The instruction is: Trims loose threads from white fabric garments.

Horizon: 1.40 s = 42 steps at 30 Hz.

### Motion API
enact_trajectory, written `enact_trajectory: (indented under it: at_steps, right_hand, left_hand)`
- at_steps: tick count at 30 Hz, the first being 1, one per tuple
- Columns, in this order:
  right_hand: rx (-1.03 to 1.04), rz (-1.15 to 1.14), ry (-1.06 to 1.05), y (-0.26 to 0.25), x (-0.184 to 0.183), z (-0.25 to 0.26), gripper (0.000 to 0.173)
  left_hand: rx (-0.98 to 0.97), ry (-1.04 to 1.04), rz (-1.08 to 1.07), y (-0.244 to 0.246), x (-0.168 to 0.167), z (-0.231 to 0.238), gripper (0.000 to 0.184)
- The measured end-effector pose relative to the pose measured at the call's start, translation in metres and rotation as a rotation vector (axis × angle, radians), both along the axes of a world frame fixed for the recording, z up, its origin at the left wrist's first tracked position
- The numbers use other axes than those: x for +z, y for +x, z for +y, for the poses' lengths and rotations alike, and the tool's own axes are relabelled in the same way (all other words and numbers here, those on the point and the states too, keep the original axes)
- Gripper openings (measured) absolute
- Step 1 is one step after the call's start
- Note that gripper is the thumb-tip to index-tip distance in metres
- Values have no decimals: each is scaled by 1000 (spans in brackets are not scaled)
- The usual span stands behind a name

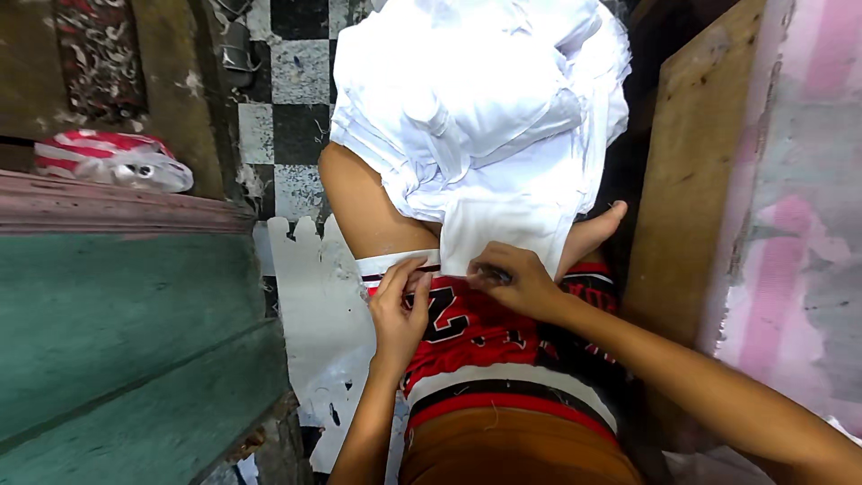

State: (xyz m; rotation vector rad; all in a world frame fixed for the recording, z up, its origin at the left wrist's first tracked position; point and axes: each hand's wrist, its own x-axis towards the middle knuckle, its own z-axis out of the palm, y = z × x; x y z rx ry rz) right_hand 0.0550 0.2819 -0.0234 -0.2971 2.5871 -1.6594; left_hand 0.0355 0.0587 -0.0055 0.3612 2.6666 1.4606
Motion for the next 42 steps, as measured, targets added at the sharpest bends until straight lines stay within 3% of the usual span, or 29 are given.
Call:
enact_trajectory:
  at_steps: [3,8,13,17,22,26,29,31,34,38,42]
  right_hand:
    - [5,20,-5,-1,1,1,15]
    - [5,39,-9,-2,3,1,14]
    - [10,46,-5,-4,2,0,13]
    - [30,39,18,-5,3,-1,13]
    - [28,41,26,-6,6,3,14]
    - [-38,56,14,-4,15,7,16]
    - [-86,93,62,-1,21,9,19]
    - [-86,135,118,0,24,10,20]
    - [-49,191,180,1,21,13,18]
    - [166,155,255,-9,19,23,19]
    - [428,-14,398,-49,45,39,41]
  left_hand:
    - [30,81,-133,-10,7,12,31]
    - [120,41,-420,-22,17,29,17]
    - [145,60,-426,-22,11,34,7]
    - [141,15,-434,-17,12,34,11]
    - [265,350,-687,-10,26,26,21]
    - [159,626,-1186,-2,44,33,55]
    - [274,1025,-1417,4,34,54,44]
    - [458,1219,-1426,0,30,66,37]
    - [677,1327,-1342,-6,30,75,28]
    - [688,1202,-1194,-2,22,75,19]
    - [645,1173,-1051,-1,15,69,18]
